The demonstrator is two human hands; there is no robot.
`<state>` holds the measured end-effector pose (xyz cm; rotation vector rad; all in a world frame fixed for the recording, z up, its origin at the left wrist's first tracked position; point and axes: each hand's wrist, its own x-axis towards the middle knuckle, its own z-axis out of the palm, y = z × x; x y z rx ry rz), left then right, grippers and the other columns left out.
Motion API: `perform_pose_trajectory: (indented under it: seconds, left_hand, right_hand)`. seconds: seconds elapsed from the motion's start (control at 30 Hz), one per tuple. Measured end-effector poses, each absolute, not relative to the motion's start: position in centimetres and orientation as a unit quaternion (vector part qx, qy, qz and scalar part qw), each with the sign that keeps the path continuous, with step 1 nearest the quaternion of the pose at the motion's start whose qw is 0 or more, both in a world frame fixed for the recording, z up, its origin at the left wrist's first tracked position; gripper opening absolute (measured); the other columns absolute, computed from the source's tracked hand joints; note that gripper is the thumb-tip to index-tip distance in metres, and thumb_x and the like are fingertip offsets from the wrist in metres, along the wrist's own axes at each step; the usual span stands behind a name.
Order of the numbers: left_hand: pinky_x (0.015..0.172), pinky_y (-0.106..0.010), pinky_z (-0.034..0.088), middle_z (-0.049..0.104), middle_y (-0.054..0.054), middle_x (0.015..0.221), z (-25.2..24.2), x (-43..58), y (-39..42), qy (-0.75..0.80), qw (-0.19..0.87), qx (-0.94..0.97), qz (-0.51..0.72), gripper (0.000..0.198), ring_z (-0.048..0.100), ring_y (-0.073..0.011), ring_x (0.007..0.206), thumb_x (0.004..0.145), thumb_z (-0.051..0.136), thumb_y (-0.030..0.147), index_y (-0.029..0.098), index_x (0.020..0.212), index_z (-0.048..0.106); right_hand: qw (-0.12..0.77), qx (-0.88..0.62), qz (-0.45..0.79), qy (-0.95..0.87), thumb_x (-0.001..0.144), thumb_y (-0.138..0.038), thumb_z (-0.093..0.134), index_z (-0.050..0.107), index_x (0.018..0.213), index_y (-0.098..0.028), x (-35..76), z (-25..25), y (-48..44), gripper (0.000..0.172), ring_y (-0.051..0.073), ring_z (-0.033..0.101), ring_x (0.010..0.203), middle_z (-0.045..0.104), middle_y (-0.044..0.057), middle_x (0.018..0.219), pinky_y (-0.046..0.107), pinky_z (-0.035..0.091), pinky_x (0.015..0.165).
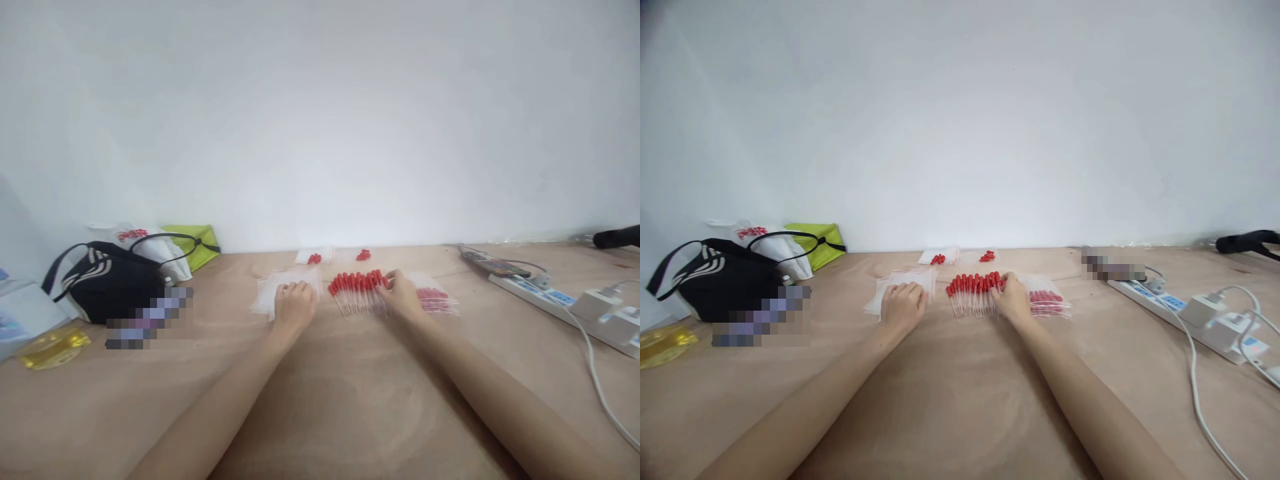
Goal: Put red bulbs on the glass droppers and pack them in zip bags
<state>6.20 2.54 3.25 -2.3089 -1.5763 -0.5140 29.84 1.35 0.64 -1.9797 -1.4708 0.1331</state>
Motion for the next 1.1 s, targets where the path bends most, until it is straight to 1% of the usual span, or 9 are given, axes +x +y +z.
perform_pose_trajectory:
  seconds: [0.13,0.23,0.37,0.53,0.63,0.73,0.9,1.0,1.1]
  left_hand:
    - [0.075,-0.039,0.034,0.058,-0.008,0.079,1.8,8.1,-2.8,-0.404,0.052,-0.893,-0.194,0.018,0.051,-0.0250,0.083,0.080,0.042,0.022,0.018,0.069,0.056]
    - [0.074,-0.036,0.039,0.053,-0.006,0.090,0.2,8.5,-5.2,-0.377,-0.067,-0.892,-0.239,0.005,0.048,-0.0225,0.087,0.074,0.049,0.020,0.019,0.077,0.052]
    - [0.079,-0.035,0.041,0.053,-0.005,0.090,0.4,7.5,-4.6,-0.374,-0.146,-0.877,-0.264,0.008,0.049,-0.0204,0.089,0.073,0.051,0.018,0.019,0.081,0.052]
    - [0.097,-0.043,0.027,0.039,-0.007,0.128,1.3,4.9,-2.7,-0.278,-0.155,-0.933,-0.165,0.034,0.030,-0.0269,0.120,0.078,0.052,0.032,0.022,0.111,0.050]
    - [0.099,-0.047,0.022,0.038,-0.005,0.132,0.4,4.6,-3.4,-0.299,-0.140,-0.935,-0.126,0.036,0.026,-0.0275,0.124,0.084,0.042,0.036,0.027,0.119,0.046]
    - [0.096,-0.047,0.028,0.041,-0.007,0.129,0.0,5.6,-5.1,-0.340,-0.096,-0.923,-0.153,0.036,0.031,-0.0284,0.120,0.086,0.038,0.036,0.025,0.120,0.046]
    - [0.089,-0.049,0.032,0.050,-0.009,0.116,1.4,6.8,-5.6,-0.313,-0.069,-0.936,-0.146,0.038,0.043,-0.0294,0.105,0.079,0.048,0.039,0.025,0.114,0.050]
    - [0.096,-0.048,0.025,0.044,-0.007,0.125,1.7,6.3,-4.1,-0.272,-0.087,-0.949,-0.135,0.040,0.037,-0.0277,0.115,0.080,0.048,0.038,0.027,0.118,0.047]
    - [0.098,-0.044,0.026,0.042,-0.006,0.128,1.1,5.7,-3.0,-0.274,-0.129,-0.946,-0.120,0.039,0.036,-0.0251,0.118,0.084,0.043,0.038,0.026,0.121,0.045]
  right_hand:
    - [0.299,-0.781,0.066,-0.545,0.067,-0.023,0.051,0.050,0.094,-0.012,28.7,0.7,3.2,0.029,0.024,0.058,0.079,0.061,0.015,0.084,0.029,0.039,0.061]
    - [0.289,-0.789,0.074,-0.537,0.067,-0.021,0.051,0.052,0.091,-0.011,28.4,0.5,3.6,0.026,0.027,0.059,0.079,0.062,0.018,0.083,0.032,0.039,0.061]
    - [0.294,-0.787,0.082,-0.535,0.066,-0.017,0.051,0.053,0.090,-0.012,28.2,0.3,3.4,0.025,0.026,0.059,0.080,0.062,0.018,0.082,0.031,0.040,0.063]
    - [0.324,-0.771,0.094,-0.541,0.067,-0.013,0.048,0.049,0.100,-0.008,28.3,0.9,3.2,0.034,0.025,0.059,0.079,0.062,0.018,0.082,0.029,0.041,0.062]
    - [0.347,-0.759,0.097,-0.542,0.068,-0.012,0.045,0.035,0.117,-0.004,28.6,1.1,2.3,0.051,0.023,0.059,0.076,0.061,0.015,0.078,0.028,0.041,0.063]
    - [0.404,-0.721,0.129,-0.549,0.069,-0.015,0.044,0.012,0.130,-0.003,29.0,0.9,0.0,0.070,0.019,0.058,0.067,0.059,0.004,0.066,0.027,0.042,0.062]
    - [0.546,-0.605,0.360,-0.455,0.068,-0.025,0.048,-0.007,0.134,-0.014,29.5,-0.3,-4.8,0.087,0.013,0.049,0.043,0.048,-0.008,0.055,0.024,0.038,0.044]
    - [0.563,-0.544,0.471,-0.408,0.064,-0.029,0.058,0.022,0.130,-0.014,30.1,-0.8,-6.2,0.077,0.013,0.052,0.052,0.052,-0.004,0.059,0.023,0.038,0.048]
    - [0.553,-0.499,0.507,-0.433,0.061,-0.037,0.064,0.054,0.099,-0.015,30.8,-0.9,-6.3,0.045,0.010,0.048,0.051,0.055,-0.001,0.063,0.022,0.035,0.048]
